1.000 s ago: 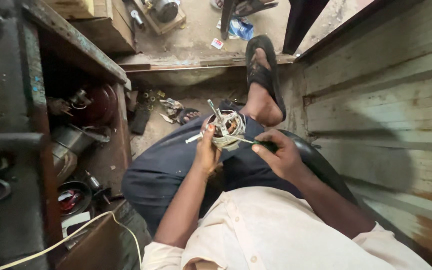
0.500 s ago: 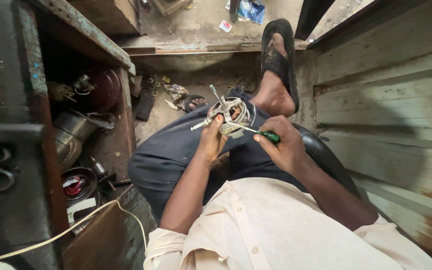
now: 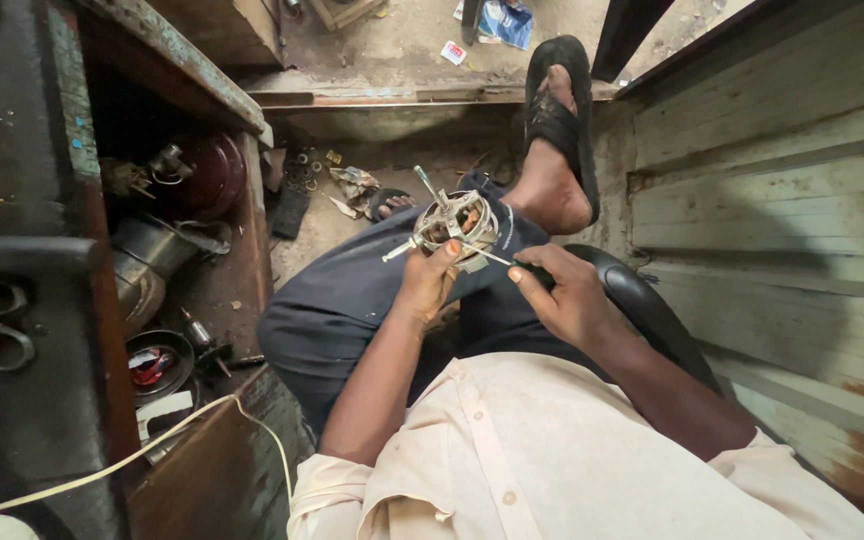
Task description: The person holds a small electrical component, likely a fan motor, in their left hand and uses a screwdriver in their right hand to adjust internal parts. The person repeatedly rotates the component and manipulates the screwdriver while seated in a workshop.
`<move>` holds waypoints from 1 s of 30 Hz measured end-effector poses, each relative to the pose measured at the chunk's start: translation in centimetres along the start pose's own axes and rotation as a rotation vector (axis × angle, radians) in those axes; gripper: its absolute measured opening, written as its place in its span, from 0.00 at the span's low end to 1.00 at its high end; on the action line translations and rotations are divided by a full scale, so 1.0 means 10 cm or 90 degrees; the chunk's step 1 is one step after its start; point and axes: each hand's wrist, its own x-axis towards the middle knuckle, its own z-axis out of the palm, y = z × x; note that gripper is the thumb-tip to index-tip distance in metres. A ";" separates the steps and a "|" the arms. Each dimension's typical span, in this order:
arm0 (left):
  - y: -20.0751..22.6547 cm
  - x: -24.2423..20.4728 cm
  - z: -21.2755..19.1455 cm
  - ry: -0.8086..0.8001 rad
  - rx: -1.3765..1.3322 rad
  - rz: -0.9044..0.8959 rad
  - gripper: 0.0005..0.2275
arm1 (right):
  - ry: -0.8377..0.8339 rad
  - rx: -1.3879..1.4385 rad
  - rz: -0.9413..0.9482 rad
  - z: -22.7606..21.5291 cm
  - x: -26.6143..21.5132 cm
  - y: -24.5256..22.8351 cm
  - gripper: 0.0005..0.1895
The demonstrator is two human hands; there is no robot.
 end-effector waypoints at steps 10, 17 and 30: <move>-0.01 0.01 0.04 -0.003 -0.035 0.006 0.30 | 0.018 0.071 0.029 0.02 -0.09 0.11 0.09; 0.04 -0.03 0.13 0.006 -0.043 -0.001 0.32 | 0.024 0.017 0.015 -0.03 -0.15 0.20 0.08; -0.11 -0.01 -0.04 0.011 0.161 0.042 0.33 | 0.067 0.074 -0.056 0.44 0.01 0.24 0.10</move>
